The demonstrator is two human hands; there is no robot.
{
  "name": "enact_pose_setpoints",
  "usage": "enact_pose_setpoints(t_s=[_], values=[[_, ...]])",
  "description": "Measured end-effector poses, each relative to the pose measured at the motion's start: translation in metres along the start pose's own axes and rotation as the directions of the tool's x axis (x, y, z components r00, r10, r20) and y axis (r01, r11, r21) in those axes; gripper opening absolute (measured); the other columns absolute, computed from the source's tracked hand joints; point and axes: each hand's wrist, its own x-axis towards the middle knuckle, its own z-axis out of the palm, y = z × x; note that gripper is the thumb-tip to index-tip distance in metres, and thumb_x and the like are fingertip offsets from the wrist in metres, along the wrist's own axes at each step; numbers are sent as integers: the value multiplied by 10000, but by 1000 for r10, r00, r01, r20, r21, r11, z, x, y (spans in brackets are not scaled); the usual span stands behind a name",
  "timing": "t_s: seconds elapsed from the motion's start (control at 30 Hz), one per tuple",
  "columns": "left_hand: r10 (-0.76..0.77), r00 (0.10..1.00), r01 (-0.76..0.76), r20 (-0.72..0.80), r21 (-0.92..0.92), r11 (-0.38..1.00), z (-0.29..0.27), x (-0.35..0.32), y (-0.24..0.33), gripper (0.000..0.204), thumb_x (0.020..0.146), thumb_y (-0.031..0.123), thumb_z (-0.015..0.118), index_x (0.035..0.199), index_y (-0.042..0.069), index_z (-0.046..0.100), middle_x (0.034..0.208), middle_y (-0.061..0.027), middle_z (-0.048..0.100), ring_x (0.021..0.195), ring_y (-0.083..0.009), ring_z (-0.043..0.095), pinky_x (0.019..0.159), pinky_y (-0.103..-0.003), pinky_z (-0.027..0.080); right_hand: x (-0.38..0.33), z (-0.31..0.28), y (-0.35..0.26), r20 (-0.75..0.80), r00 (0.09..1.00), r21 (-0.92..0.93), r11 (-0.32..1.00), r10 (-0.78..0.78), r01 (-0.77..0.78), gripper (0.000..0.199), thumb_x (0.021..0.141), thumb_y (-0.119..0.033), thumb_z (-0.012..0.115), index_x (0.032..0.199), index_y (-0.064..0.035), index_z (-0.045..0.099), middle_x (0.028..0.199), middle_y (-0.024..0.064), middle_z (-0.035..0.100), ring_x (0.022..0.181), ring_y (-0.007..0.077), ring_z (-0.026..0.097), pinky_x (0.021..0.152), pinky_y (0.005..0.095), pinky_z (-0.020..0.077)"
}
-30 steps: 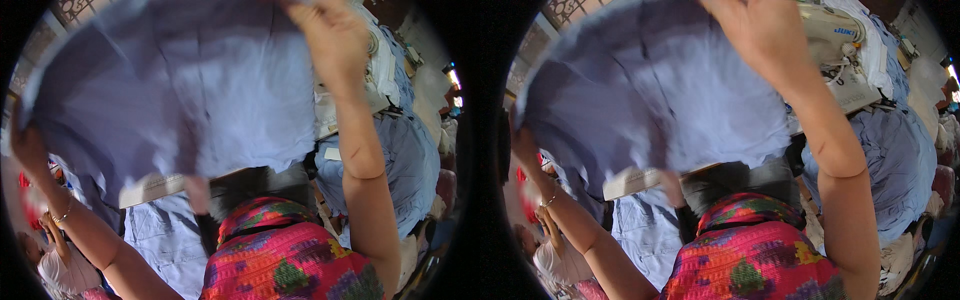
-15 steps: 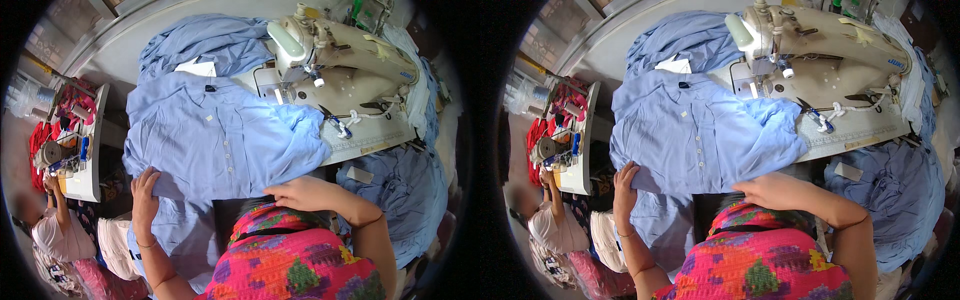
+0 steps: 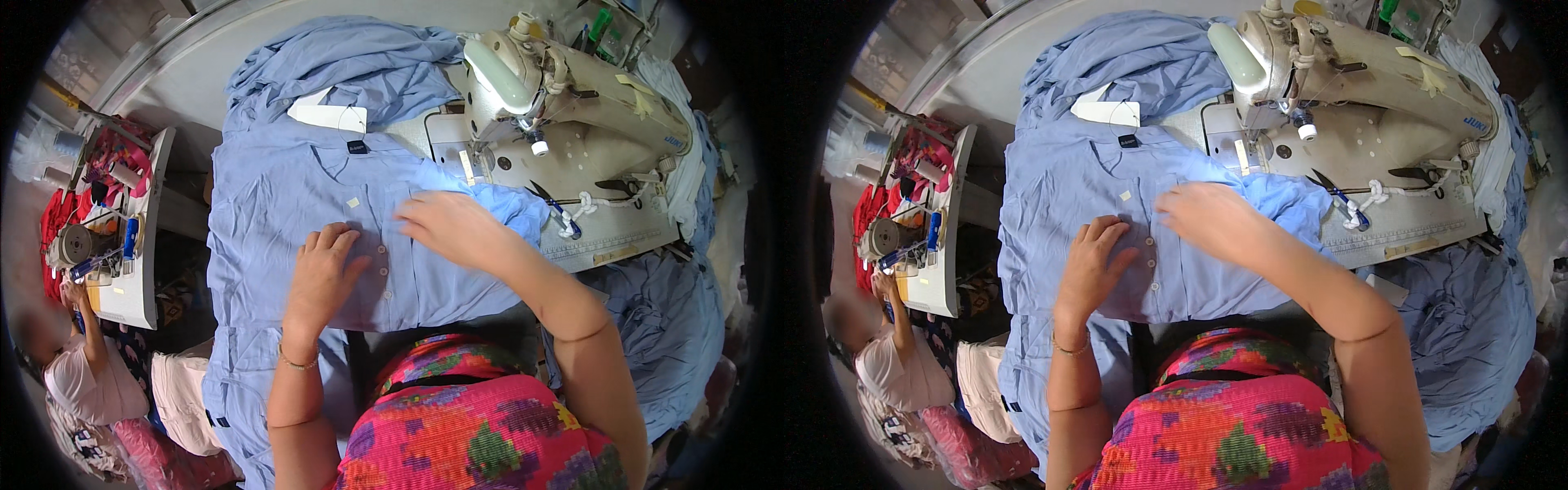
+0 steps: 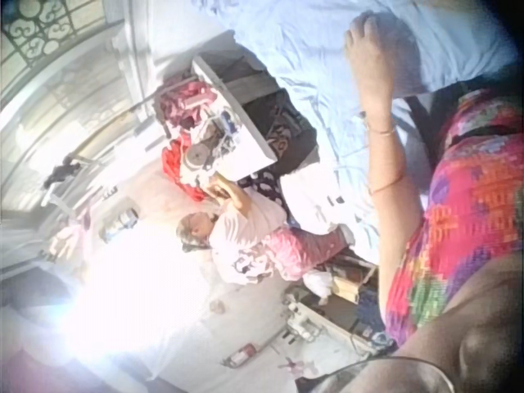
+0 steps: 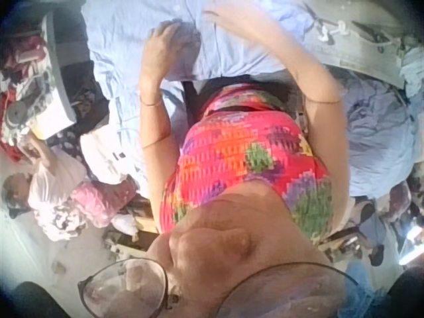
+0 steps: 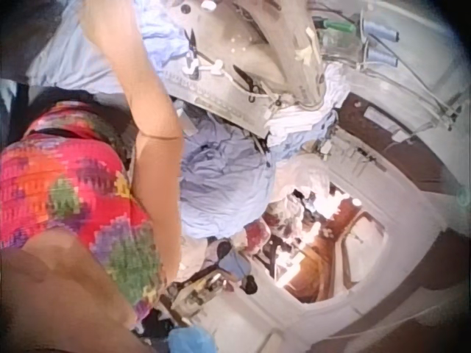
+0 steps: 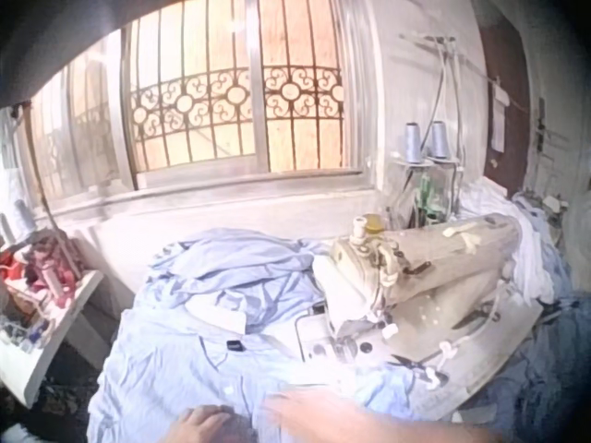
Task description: The person handles a blue garment on a work table, using a small tool to trim or pull loose threads from the fabric around the buttons and seams.
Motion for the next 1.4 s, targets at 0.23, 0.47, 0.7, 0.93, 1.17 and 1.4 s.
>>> enact_pose_setpoints(t_s=[0.23, 0.47, 0.7, 0.93, 1.17, 1.4], values=[[-143, 983, 124, -117, -157, 980, 17, 13, 0, 202, 785, 78, 640, 965, -1, 598, 928, -117, 596, 820, -258, 578, 724, -335, 462, 89, 42, 29, 11, 996, 129, 987, 90, -91, 284, 749, -175, 668, 982, -36, 584, 872, 169, 622, 876, 342, 592, 724, 398, 466], [-436, 870, 224, -231, -602, 766, 35, 25, -2, 115, 843, 66, 616, 912, -19, 582, 783, -26, 588, 684, -82, 506, 636, -224, 431, 88, 37, 48, 189, 978, 695, 691, 92, -200, 275, 779, -133, 670, 1011, -8, 593, 759, 25, 601, 702, 107, 566, 606, 252, 435], [-480, 832, 195, -277, -664, 722, 47, 38, 3, 109, 833, 60, 626, 892, -17, 578, 778, -19, 587, 674, -73, 521, 617, -229, 442, 68, 28, 45, 236, 967, 866, 430, 97, -254, 269, 834, -58, 603, 1094, 4, 573, 770, 1, 577, 683, 54, 528, 609, 198, 422], [-365, 815, 161, -449, -430, 889, 46, 44, 9, 77, 738, 2, 623, 766, -45, 569, 769, -127, 581, 623, -221, 566, 584, -305, 462, 59, 36, 31, -16, 995, 768, 639, 97, -50, 206, 825, -49, 574, 1006, 46, 593, 745, 82, 649, 676, 135, 599, 617, 277, 462], [-384, 824, 200, -417, -420, 885, 49, 44, 4, 78, 730, -10, 597, 790, -59, 585, 801, -114, 600, 644, -175, 570, 616, -268, 461, 54, 30, 20, -115, 993, 570, 821, 28, 43, 195, 814, -76, 575, 974, 33, 602, 759, 179, 641, 667, 245, 625, 618, 316, 470], [-506, 785, 164, -357, -668, 726, 47, 35, -15, 65, 726, -17, 580, 787, -31, 594, 806, -91, 622, 643, -152, 565, 611, -269, 467, 60, 44, 34, -38, 988, 801, 596, 149, -59, 176, 824, -37, 585, 980, 45, 592, 753, 54, 628, 647, 106, 567, 579, 253, 451]])
